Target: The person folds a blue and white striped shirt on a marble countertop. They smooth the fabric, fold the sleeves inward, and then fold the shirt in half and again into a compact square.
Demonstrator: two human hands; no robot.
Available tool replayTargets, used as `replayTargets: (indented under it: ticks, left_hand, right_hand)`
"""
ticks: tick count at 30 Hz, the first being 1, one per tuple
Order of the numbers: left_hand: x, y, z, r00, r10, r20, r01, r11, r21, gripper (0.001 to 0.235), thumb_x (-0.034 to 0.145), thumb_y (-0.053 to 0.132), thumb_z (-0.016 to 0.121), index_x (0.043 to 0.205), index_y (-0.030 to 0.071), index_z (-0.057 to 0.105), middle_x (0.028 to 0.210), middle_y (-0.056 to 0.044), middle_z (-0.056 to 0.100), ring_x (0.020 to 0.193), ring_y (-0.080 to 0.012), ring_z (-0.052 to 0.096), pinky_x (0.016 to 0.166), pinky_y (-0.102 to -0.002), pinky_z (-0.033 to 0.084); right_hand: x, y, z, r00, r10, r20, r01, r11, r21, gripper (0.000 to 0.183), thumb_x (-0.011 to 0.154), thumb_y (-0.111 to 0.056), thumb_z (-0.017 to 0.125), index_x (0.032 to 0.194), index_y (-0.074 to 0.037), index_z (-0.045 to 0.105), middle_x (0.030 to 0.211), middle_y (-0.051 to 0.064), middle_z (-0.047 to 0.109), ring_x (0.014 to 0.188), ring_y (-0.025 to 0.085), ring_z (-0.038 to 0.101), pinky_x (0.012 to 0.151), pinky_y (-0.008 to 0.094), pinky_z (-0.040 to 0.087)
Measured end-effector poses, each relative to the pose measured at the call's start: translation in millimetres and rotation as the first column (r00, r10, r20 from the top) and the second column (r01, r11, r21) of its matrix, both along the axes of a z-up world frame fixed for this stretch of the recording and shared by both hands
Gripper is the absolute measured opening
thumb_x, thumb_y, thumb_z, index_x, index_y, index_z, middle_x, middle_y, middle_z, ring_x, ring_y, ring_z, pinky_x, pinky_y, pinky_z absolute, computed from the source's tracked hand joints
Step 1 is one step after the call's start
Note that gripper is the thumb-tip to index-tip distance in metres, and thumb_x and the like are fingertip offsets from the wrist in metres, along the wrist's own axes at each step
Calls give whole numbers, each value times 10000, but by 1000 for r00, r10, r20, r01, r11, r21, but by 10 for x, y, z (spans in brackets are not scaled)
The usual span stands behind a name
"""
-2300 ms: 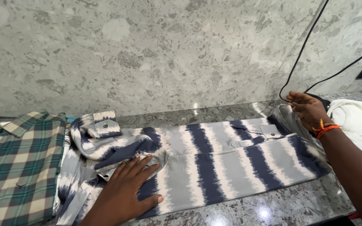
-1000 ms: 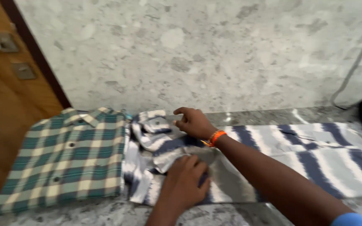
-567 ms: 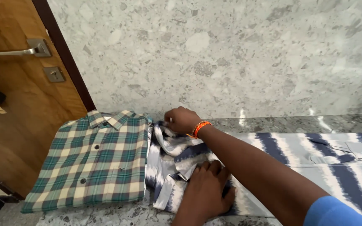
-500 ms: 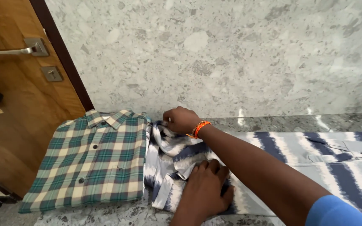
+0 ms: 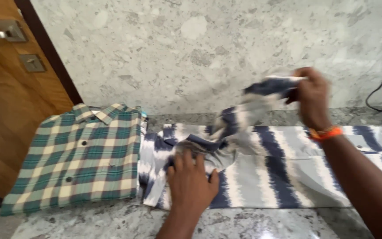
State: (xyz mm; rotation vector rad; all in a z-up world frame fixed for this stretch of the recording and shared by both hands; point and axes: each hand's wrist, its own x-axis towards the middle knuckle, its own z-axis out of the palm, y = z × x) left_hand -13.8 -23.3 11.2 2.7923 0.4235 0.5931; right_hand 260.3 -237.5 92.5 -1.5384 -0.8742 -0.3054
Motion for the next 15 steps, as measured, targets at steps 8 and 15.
replayTargets:
  ticks: [8, 15]
  left_hand:
    - [-26, -26, 41, 980, 178, 94, -190, 971, 144, 920, 780, 562, 682, 1497, 39, 439, 1648, -335, 189, 1428, -559, 283, 863, -631, 423]
    - [123, 121, -229, 994, 72, 78, -68, 996, -52, 627, 942, 266, 683, 1450, 52, 385, 1327, -239, 531, 1225, -399, 534, 915, -598, 453]
  right_hand:
    - [-64, -1468, -311, 976, 45, -213, 51, 904, 424, 212, 1139, -185, 635, 961, -123, 540, 906, -48, 535, 837, 52, 587, 762, 214, 551]
    - [72, -1814, -930, 932, 41, -360, 98, 927, 361, 223, 1104, -140, 527, 1318, -188, 567, 1089, -58, 649, 945, 64, 654, 737, 240, 546]
